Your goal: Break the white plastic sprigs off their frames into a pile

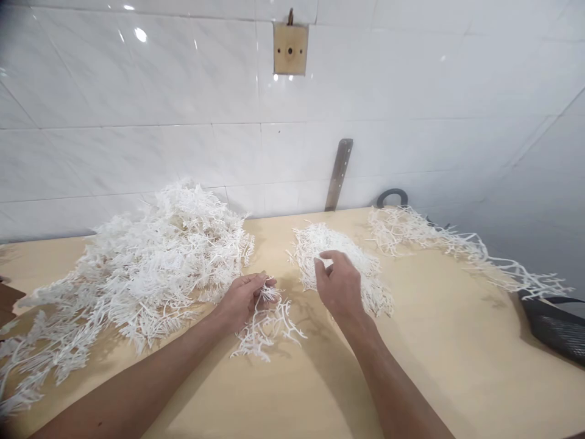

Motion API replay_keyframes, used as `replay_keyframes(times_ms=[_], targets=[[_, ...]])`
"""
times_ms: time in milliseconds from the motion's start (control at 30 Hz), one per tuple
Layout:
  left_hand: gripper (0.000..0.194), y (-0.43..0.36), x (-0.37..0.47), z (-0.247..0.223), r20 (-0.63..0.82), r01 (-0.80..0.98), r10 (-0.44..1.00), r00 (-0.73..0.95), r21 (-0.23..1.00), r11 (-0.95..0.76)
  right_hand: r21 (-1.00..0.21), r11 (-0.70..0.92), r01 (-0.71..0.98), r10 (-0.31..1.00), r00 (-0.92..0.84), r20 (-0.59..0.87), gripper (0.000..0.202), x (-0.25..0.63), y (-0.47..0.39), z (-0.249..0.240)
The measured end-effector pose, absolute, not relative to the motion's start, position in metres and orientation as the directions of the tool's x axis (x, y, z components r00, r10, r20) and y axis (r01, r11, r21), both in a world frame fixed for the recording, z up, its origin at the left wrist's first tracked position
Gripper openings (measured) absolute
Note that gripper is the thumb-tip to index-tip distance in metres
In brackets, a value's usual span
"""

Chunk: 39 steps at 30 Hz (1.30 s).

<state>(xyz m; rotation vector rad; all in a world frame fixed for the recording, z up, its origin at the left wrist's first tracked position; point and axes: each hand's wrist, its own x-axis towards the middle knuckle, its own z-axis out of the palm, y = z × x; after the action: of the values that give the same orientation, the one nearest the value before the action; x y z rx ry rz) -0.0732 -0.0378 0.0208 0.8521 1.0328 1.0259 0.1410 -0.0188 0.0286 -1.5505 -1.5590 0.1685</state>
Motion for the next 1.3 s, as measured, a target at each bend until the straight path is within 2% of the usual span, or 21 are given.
replay_keyframes(times_ms=[67, 133, 267, 367, 600, 800, 1000, 1133, 1300], targets=[[0.037, -0.035, -0.074, 0.018, -0.272, -0.318, 0.946, 0.177, 0.894, 0.316, -0.731, 0.229, 0.643, 0.940, 0.049, 0.337, 0.029, 0.129, -0.025, 0.030], [0.037, -0.033, -0.074, 0.015, -0.265, -0.341, 0.947, 0.183, 0.886, 0.314, -0.772, 0.268, 0.576, 0.963, -0.128, 0.239, 0.033, 0.117, -0.032, 0.031], [0.040, -0.031, -0.074, 0.014, -0.238, -0.318, 0.955, 0.177, 0.905, 0.284, -0.806, 0.334, 0.489, 0.937, -0.269, 0.225, 0.029, 0.103, -0.042, 0.034], [0.042, -0.034, -0.072, 0.017, -0.225, -0.266, 0.962, 0.155, 0.928, 0.260, -0.838, 0.304, 0.454, 0.945, -0.257, 0.203, 0.034, 0.101, -0.044, 0.034], [0.045, -0.041, -0.067, 0.021, -0.154, -0.103, 0.982, 0.112, 0.981, 0.166, -0.924, 0.160, 0.348, 0.955, -0.291, 0.056, 0.041, 0.102, -0.046, 0.036], [0.044, -0.041, -0.068, 0.014, -0.099, -0.016, 0.992, 0.075, 0.995, 0.101, -0.925, 0.072, 0.374, 0.946, -0.318, -0.055, 0.042, 0.104, -0.046, 0.038], [0.045, -0.043, -0.068, 0.019, -0.087, 0.024, 0.993, 0.075, 0.996, 0.086, -0.909, 0.073, 0.411, 0.954, -0.294, -0.056, 0.033, 0.105, -0.042, 0.034], [0.047, -0.045, -0.070, 0.024, -0.097, 0.055, 0.985, 0.144, 0.994, 0.090, -0.905, 0.109, 0.411, 0.955, -0.297, -0.020, 0.033, 0.111, -0.039, 0.033], [0.043, -0.044, -0.075, 0.021, -0.013, 0.067, 0.966, 0.258, 0.998, -0.005, -0.911, 0.152, 0.383, 0.945, -0.326, 0.021, 0.032, 0.119, -0.038, 0.036]])
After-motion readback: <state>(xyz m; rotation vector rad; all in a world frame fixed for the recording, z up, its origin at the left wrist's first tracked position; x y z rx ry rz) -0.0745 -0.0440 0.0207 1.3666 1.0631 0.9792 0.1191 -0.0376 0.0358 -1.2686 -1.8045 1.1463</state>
